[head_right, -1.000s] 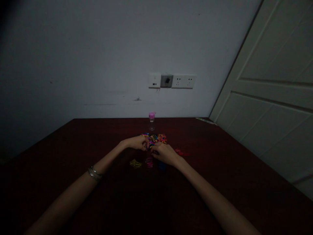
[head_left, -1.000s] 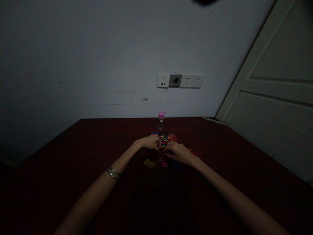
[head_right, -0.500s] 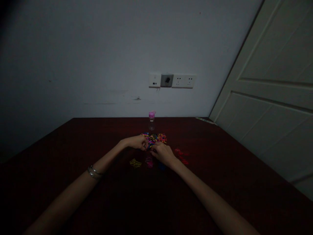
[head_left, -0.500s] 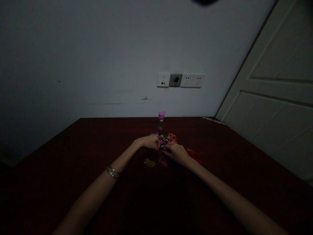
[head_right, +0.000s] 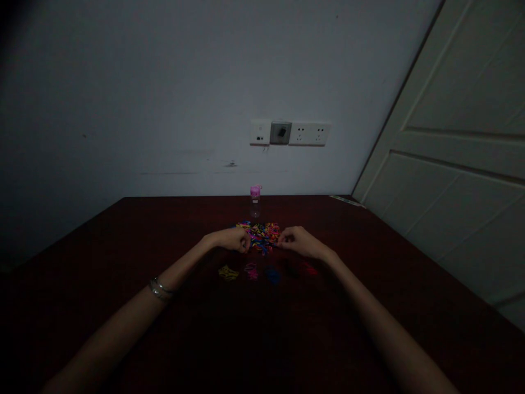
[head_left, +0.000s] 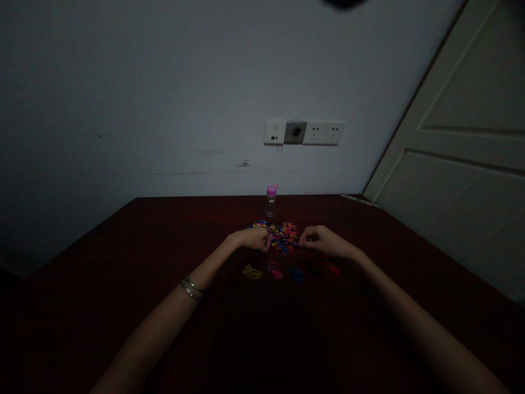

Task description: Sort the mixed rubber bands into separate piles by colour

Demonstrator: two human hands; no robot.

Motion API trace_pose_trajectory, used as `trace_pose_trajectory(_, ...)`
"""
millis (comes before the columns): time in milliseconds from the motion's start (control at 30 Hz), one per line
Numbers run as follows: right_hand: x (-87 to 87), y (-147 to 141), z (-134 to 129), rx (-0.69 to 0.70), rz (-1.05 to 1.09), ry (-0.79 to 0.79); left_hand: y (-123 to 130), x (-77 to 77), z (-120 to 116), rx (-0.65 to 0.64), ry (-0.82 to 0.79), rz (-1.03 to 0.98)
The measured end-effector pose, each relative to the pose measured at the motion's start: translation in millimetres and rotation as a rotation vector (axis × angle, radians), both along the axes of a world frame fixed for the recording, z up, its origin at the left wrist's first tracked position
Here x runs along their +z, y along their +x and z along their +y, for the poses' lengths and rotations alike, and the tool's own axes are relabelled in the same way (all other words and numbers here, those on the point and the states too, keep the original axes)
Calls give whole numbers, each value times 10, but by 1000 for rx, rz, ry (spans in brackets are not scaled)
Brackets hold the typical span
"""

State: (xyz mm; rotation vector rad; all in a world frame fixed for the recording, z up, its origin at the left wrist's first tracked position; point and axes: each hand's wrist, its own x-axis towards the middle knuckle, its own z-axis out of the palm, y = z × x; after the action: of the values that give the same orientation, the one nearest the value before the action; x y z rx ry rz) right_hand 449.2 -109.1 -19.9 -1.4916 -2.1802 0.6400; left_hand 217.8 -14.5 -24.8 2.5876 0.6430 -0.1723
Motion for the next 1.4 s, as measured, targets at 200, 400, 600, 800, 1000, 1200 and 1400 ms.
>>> trace_pose_trajectory(200,-88,151,-115,65,-21,-86,8,-98,79,-11,-30,-17)
trace_pose_trajectory(400,-151,167,-125,-42,53,23,11,-94,74,-7,-55,-43)
trace_pose_trajectory(600,-209,261,-130,-127,92,62,-15,-18,53,43,-104,-125)
trace_pose_trajectory(800,-258,294,-105,-145,97,79,-44,81,42,70,-231,-279)
trace_pose_trajectory(1000,-262,281,-100,-135,101,82,-24,138,7,102,-369,-462)
trace_pose_trajectory(1200,-276,246,-115,-132,91,88,-18,144,18,274,-481,-622)
trace_pose_trajectory(1400,-291,226,-116,-151,63,106,-45,43,56,473,-691,-878)
